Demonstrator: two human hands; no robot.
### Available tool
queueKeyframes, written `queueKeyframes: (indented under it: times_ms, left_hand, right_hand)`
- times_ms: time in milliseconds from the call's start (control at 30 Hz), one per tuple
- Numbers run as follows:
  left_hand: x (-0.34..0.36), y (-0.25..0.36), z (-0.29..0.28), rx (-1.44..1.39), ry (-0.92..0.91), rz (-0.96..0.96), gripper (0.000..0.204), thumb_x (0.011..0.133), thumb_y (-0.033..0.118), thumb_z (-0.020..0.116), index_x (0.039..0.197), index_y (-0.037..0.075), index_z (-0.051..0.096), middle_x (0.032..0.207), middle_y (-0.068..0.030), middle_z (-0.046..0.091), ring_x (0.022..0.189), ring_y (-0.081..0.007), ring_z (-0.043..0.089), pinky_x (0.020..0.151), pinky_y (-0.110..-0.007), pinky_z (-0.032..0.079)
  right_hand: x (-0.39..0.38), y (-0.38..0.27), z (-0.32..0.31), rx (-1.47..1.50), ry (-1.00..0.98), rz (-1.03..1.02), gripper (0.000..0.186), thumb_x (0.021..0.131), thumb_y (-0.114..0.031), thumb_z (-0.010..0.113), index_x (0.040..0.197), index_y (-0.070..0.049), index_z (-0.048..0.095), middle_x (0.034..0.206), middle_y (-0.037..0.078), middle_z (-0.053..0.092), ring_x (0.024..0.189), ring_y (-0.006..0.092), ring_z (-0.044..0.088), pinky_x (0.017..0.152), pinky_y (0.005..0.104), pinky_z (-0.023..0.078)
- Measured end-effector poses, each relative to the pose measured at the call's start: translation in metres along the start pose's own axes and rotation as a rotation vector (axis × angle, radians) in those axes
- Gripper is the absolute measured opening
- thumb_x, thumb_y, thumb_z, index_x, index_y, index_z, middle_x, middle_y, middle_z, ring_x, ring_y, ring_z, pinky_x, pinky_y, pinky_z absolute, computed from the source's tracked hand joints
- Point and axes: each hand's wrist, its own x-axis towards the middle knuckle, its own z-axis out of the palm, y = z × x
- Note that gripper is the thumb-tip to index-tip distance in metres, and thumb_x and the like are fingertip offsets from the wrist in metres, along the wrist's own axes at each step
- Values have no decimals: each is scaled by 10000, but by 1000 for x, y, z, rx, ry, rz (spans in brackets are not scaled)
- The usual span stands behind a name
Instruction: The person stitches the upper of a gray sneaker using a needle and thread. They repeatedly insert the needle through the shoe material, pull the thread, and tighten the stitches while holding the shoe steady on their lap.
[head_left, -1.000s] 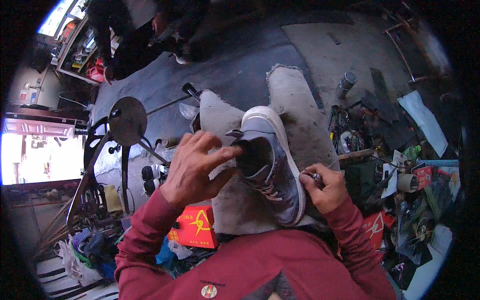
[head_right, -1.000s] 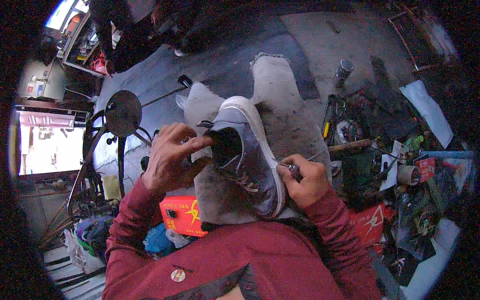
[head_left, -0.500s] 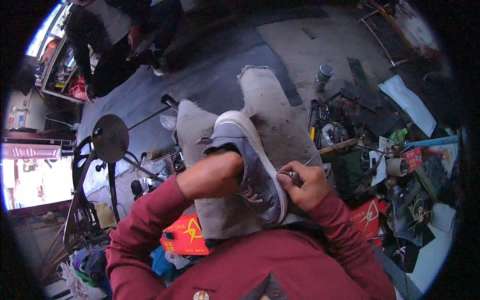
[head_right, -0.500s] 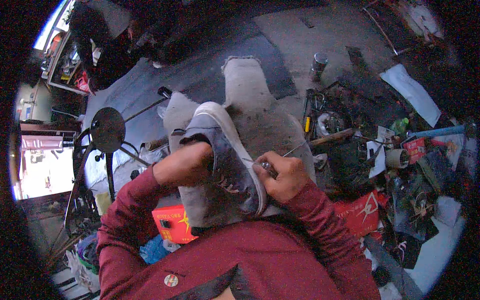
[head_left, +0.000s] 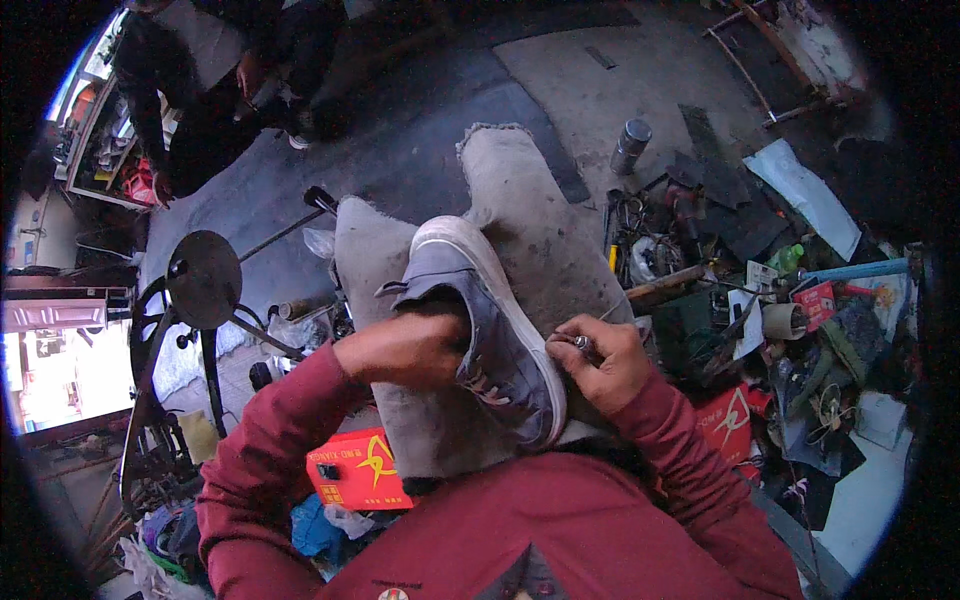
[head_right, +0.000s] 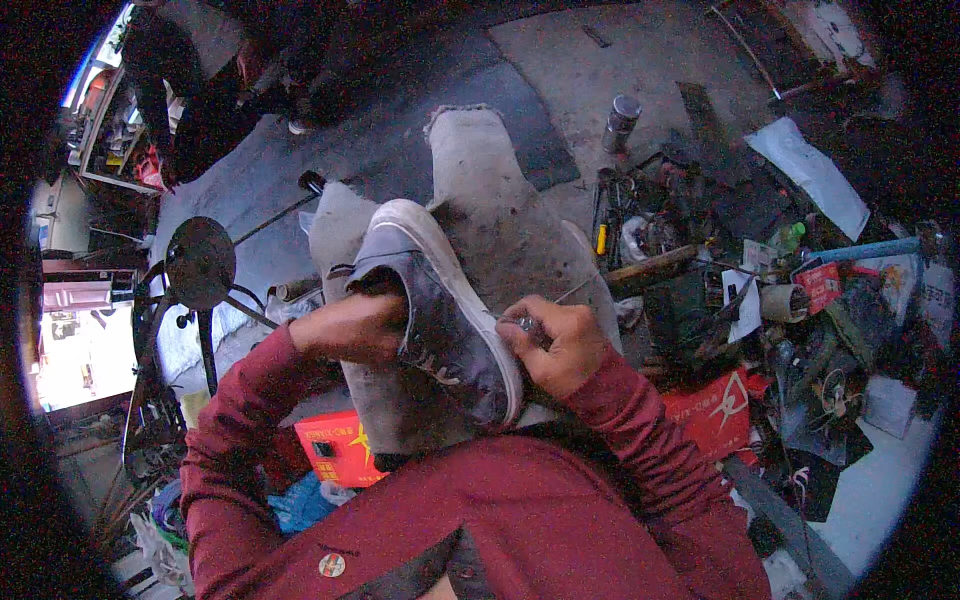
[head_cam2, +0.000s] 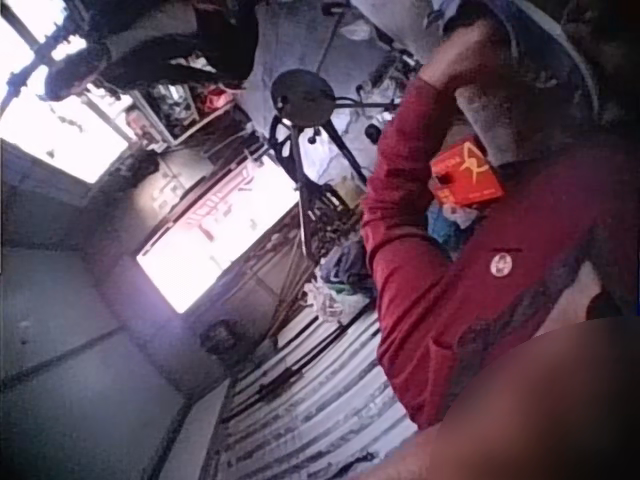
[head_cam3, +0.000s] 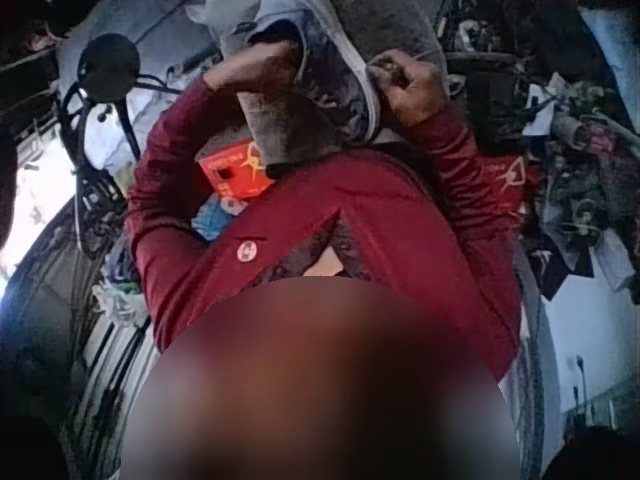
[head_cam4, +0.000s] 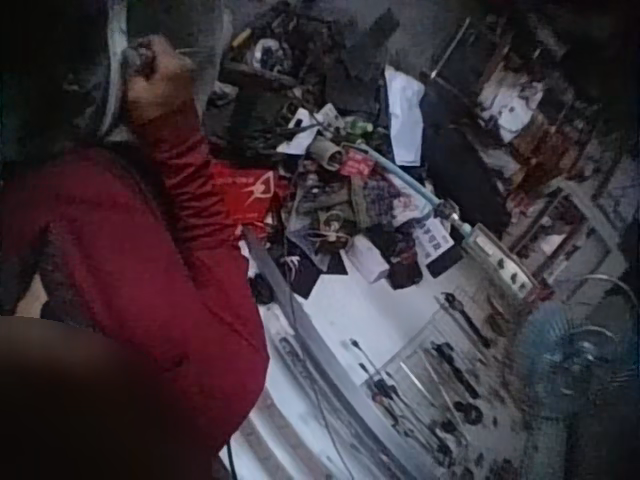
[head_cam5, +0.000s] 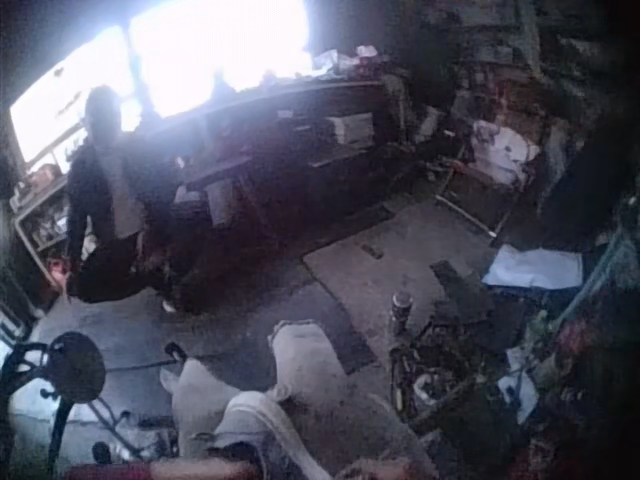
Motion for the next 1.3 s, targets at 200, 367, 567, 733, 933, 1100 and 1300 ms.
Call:
queueKeyframes:
  times_ms: [200,367,567,733,933,1100,1300]
  left_hand:
    - [16,-19,22,-39,273,447,362,871,218,698,1157,-3,707,1146,-251,704,1042,-383,691,906,-432,550]
    - [-2,-2,21,-74,308,165,293,777,214,725,991,14,711,911,-248,685,856,-404,686,763,-455,544]
    - [-47,9,13,435,713,66,147,733,152,724,831,55,674,670,-177,624,655,-398,666,594,-460,518]
    - [-81,-37,11,207,936,-115,128,827,119,717,933,47,720,646,-155,617,567,-294,632,565,-380,496]
    - [-141,-100,-8,-296,871,-196,134,999,125,610,993,0,659,881,-16,626,821,-80,561,705,-259,442]
    - [-193,-115,-14,-823,1046,139,331,1026,360,552,997,38,627,1150,-129,687,1088,-192,622,992,-334,451]
    - [-209,-66,-2,-1123,1267,667,220,1079,282,462,982,98,533,1145,-223,705,1119,-333,677,1031,-469,484]
  right_hand:
    - [-9,0,-2,-18,-1,85,195,942,-219,737,999,-33,722,745,180,704,642,245,715,603,370,533]
    - [-11,-1,-4,-65,-52,110,139,942,-132,736,992,-2,725,847,119,758,735,148,728,670,297,548]
    - [-11,-1,-3,-53,2,40,127,932,-113,734,988,0,724,860,128,760,751,187,744,681,304,553]
    - [-10,-5,-4,-69,16,55,142,929,-142,729,961,-4,720,837,135,753,752,221,751,691,316,554]
    - [-10,-10,-7,-34,29,92,146,916,-120,714,941,24,709,731,121,682,667,129,652,650,292,503]
    - [-6,-6,-14,-61,-3,96,144,931,-120,705,977,15,723,803,107,722,728,147,672,700,304,528]
    - [44,-57,-25,-72,210,-167,194,974,-101,647,1119,1,724,999,81,755,912,171,705,863,315,539]
